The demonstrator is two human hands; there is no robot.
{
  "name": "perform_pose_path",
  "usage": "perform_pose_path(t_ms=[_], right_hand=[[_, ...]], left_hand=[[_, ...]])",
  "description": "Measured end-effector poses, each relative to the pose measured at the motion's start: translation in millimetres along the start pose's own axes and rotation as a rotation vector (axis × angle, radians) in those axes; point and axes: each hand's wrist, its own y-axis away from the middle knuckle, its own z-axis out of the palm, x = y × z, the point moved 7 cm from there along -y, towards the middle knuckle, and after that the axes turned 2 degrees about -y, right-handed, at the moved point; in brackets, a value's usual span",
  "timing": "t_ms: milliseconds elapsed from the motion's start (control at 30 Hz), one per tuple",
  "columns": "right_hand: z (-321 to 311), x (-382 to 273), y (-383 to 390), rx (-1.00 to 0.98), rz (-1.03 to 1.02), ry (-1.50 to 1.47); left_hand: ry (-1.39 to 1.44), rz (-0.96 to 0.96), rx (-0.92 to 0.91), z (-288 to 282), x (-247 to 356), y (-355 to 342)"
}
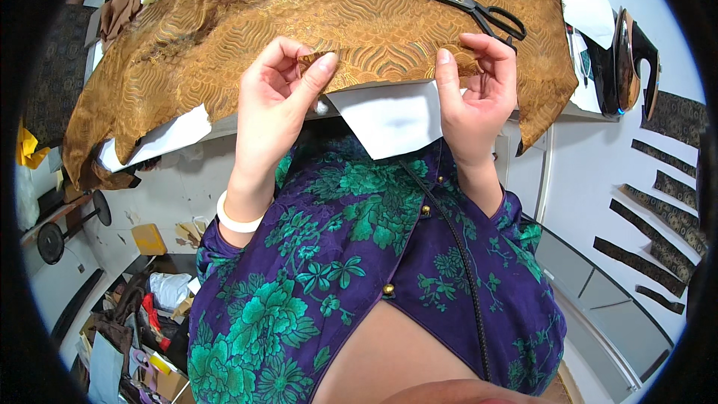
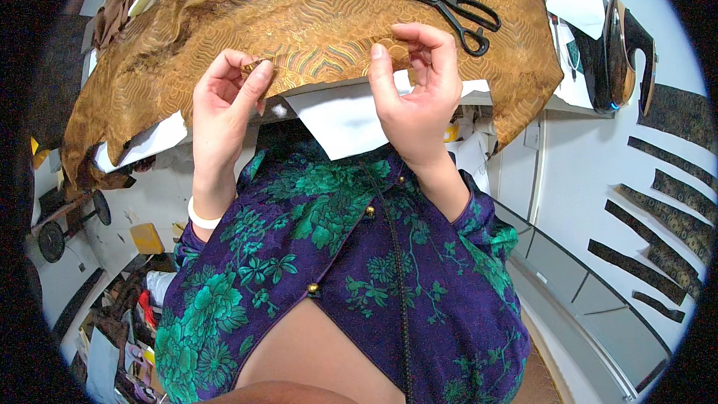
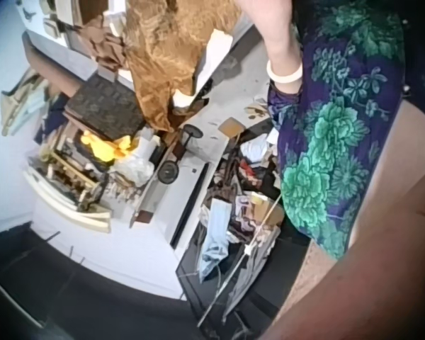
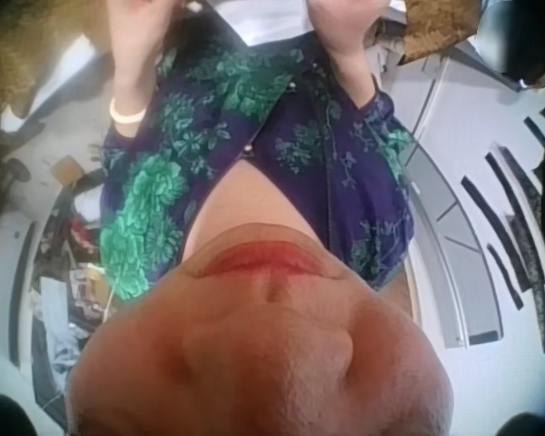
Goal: The person uses scissors to cut a piece of patterned brown fabric, then uses an iron to press the cut edge. They repeat the cutting and ironing process on another section of the fabric.
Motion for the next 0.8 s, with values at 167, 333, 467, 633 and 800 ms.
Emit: perform_pose_path(t_ms=[167,333,467,633,800], right_hand=[[-4,4,2,0.010,-0.021,0.059],[-7,15,4,0.008,0.098,-0.106],[-11,20,5,-0.026,0.147,-0.160],[-18,19,3,-0.137,0.051,-0.147],[-24,30,5,-0.211,0.097,-0.173]], left_hand=[[0.006,-0.016,-0.018,-2,-1,-1],[-0.085,-0.002,0.010,-3,3,-1],[-0.086,-0.006,0.014,-5,-4,-3],[-0.074,-0.021,0.038,-3,-3,-3],[-0.065,-0.003,0.055,-6,-3,-2]])
